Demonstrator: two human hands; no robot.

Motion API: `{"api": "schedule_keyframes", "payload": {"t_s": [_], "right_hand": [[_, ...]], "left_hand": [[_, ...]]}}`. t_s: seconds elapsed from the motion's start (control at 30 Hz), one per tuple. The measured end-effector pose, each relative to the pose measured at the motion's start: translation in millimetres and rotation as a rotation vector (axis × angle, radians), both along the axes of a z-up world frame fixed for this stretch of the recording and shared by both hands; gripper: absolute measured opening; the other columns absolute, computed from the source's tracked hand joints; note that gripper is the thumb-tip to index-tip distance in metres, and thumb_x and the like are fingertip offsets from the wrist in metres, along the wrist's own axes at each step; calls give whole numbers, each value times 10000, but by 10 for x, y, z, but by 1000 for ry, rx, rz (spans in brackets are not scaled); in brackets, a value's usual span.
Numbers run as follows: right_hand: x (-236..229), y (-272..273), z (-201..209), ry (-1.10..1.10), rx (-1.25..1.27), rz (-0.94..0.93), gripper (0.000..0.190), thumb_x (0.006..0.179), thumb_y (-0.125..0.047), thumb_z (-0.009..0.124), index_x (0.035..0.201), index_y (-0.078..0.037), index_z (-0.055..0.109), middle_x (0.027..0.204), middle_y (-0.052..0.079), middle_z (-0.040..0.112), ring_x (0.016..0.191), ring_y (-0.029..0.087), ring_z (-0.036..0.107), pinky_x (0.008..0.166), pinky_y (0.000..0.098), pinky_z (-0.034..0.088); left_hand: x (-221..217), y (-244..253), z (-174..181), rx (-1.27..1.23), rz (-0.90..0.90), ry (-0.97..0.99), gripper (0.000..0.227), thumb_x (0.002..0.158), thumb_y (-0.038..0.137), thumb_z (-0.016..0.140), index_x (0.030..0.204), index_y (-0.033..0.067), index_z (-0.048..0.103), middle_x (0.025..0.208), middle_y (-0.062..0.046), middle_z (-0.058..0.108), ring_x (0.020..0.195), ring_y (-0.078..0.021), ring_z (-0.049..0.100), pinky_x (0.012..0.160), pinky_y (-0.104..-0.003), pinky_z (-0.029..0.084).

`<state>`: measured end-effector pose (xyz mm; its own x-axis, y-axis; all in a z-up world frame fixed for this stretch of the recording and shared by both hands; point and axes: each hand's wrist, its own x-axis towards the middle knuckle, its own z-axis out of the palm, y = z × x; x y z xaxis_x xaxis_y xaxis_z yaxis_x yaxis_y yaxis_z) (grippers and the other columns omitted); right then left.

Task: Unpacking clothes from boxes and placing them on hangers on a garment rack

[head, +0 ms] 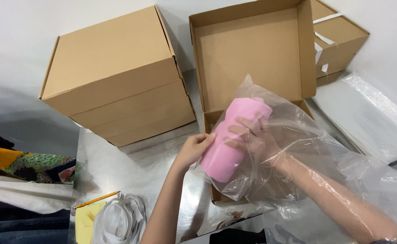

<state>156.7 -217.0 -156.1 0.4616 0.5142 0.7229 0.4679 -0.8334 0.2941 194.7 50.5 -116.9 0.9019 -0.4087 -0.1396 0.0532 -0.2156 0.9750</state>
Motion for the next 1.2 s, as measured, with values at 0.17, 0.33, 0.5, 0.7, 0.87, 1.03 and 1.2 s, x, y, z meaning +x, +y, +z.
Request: {"api": "schedule_keyframes", "payload": {"t_s": [0.17,0.33,0.5,0.7,0.87,1.03,1.2], "right_hand": [[-44,12,188,-30,36,36,241,1053,-468,573,1283,-490,640,1444,-58,637,1436,235,509,1152,638,314],[100,-511,-286,-64,-61,-66,351,1085,-464,499,1430,-493,559,1549,-64,551,1528,227,390,1253,697,182],[22,-805,-685,360,-226,-422,449,1022,-499,531,1462,-526,445,1630,-106,404,1585,172,244,1278,670,70],[-516,-1011,-75,375,-133,-464,552,959,-352,576,1491,-474,494,1527,-69,443,1521,219,316,1253,644,150],[-723,-1345,-23,470,-11,-536,825,743,-238,771,1507,-445,537,1471,-43,468,1466,258,393,1247,644,242],[-967,-1948,-306,527,208,-749,512,836,-261,792,1339,-283,695,1365,2,694,1429,244,529,1287,546,204],[-1373,-2028,94,523,149,-1047,624,777,-336,720,1396,-303,653,1183,92,711,1052,367,649,820,478,479]], "left_hand": [[41,-32,-42,-12,180,-27,150,978,225,756,961,105,844,707,5,708,669,-83,599,561,-211,525],[123,164,-183,8,382,-48,191,999,268,763,1041,101,846,802,-58,791,738,-113,634,587,-228,584],[94,190,-448,273,552,-233,180,995,344,779,1024,190,868,754,-32,787,639,-198,687,624,-362,570],[-53,241,-379,391,628,-332,189,1033,375,744,1040,216,846,853,-24,808,729,-251,754,707,-398,580],[76,759,-673,402,793,-393,176,1064,344,747,1066,191,836,875,-64,797,831,-331,778,767,-449,596],[-67,844,-788,423,861,-373,174,1068,359,741,1029,210,822,875,-32,794,834,-310,779,793,-444,606],[-203,825,-880,408,918,-277,316,1067,433,615,914,187,741,863,29,731,810,-209,651,810,-396,476]]}}
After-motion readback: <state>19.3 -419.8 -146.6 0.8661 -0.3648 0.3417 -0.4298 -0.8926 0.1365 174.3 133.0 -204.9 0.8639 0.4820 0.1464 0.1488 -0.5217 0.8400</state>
